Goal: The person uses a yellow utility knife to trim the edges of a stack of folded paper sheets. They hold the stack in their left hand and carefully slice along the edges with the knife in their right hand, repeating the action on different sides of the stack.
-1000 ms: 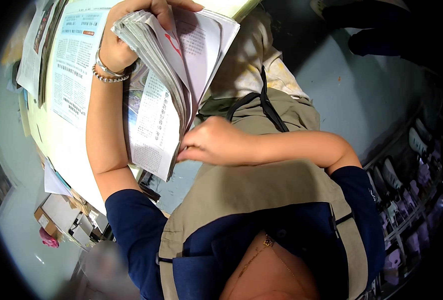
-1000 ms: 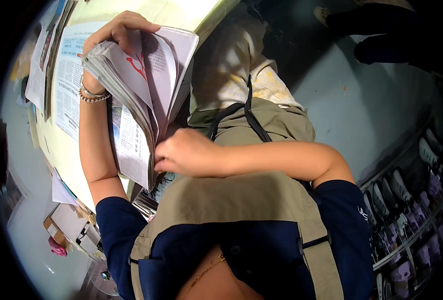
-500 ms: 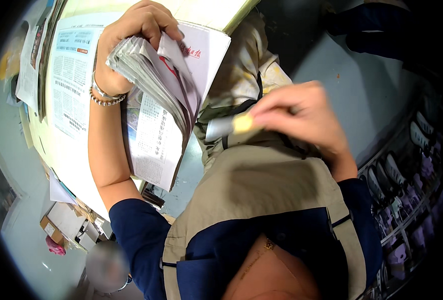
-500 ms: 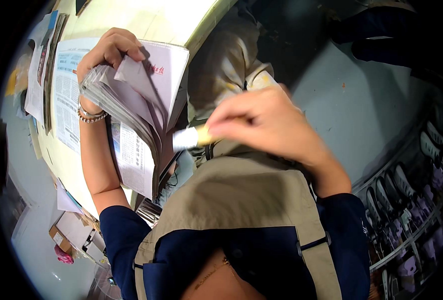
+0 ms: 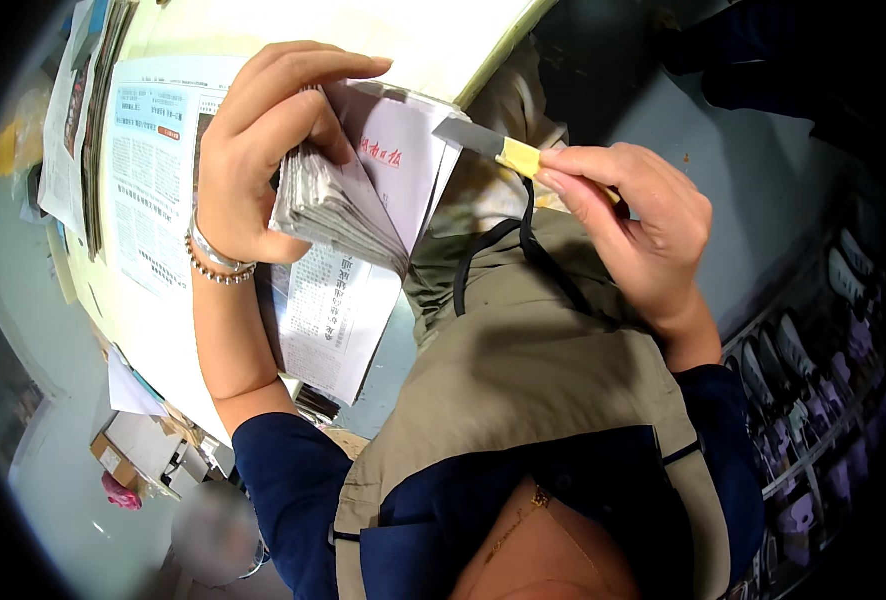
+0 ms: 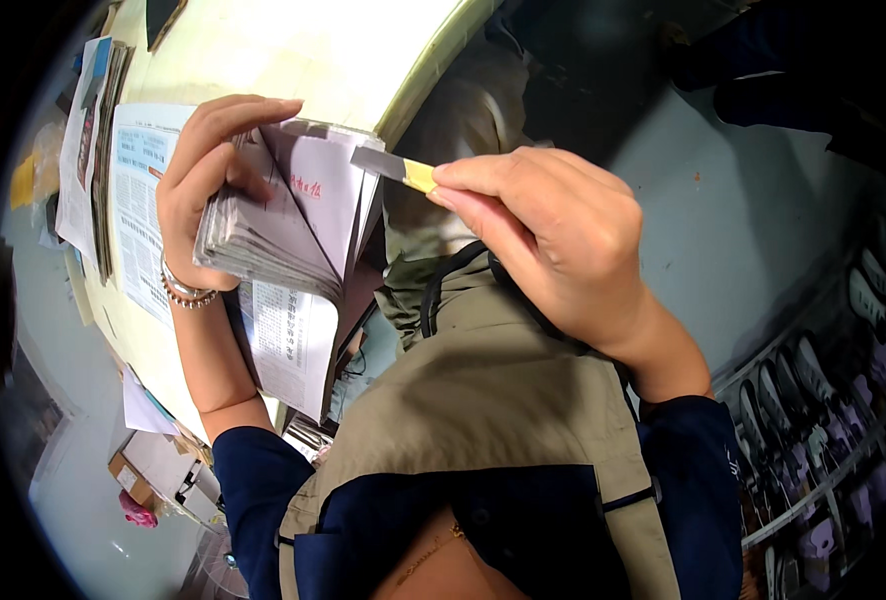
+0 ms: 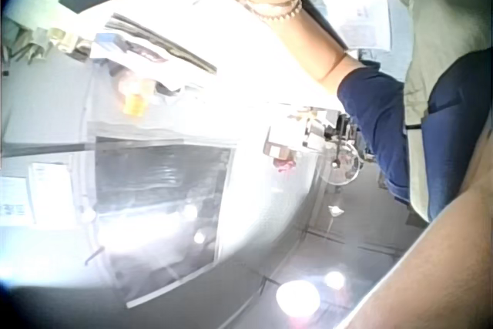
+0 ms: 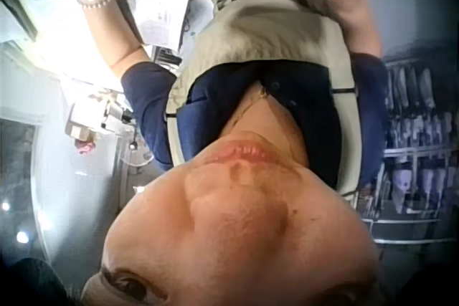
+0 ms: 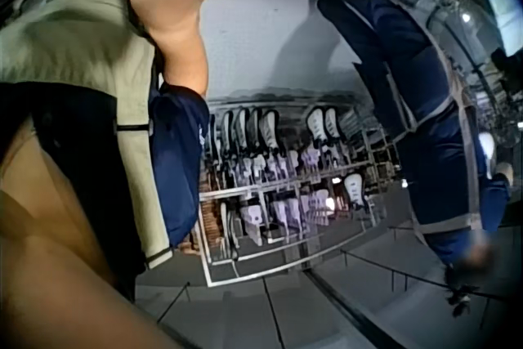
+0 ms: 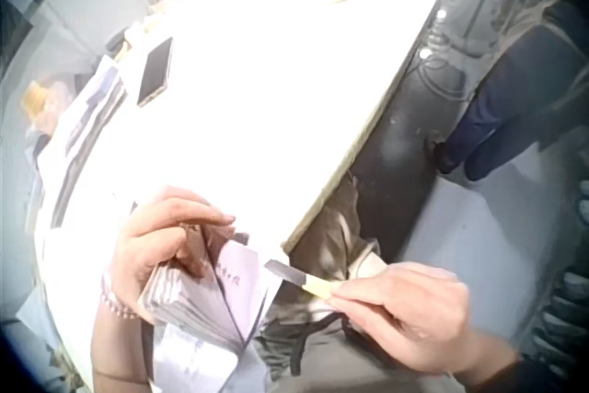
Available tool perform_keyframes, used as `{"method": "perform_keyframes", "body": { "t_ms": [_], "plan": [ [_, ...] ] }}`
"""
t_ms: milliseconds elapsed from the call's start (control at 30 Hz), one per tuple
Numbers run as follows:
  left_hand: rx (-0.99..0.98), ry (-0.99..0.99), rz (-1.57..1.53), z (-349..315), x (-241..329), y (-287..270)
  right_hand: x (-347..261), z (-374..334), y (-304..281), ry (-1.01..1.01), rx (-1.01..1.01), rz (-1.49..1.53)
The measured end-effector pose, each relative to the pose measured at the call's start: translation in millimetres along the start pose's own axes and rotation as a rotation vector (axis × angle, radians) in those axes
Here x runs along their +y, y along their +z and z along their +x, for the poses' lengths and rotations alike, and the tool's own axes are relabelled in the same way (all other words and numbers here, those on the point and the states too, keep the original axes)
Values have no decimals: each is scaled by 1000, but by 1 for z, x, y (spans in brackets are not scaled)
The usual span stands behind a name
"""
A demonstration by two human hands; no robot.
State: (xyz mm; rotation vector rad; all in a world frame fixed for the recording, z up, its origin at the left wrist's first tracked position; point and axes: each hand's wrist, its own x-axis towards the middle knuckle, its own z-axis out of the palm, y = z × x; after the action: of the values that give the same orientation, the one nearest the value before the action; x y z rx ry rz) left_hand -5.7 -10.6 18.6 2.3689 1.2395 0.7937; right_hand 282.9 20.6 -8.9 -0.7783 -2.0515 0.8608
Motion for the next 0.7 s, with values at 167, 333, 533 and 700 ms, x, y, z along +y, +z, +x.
{"method": "perform_keyframes", "body": {
  "t_ms": [167,333,533,700],
  "plan": [
    [-32,-32,-20,-5,0,-1,2,-2,1,-7,3,14],
    [24,-36,91,-2,12,3,0,-1,-11,-2,31,26],
    [-8,3,108,-4,7,-2,2,5,-19,134,49,112],
    [-9,33,95,-2,7,-4,-7,22,-27,90,-49,45]
  ]
}}
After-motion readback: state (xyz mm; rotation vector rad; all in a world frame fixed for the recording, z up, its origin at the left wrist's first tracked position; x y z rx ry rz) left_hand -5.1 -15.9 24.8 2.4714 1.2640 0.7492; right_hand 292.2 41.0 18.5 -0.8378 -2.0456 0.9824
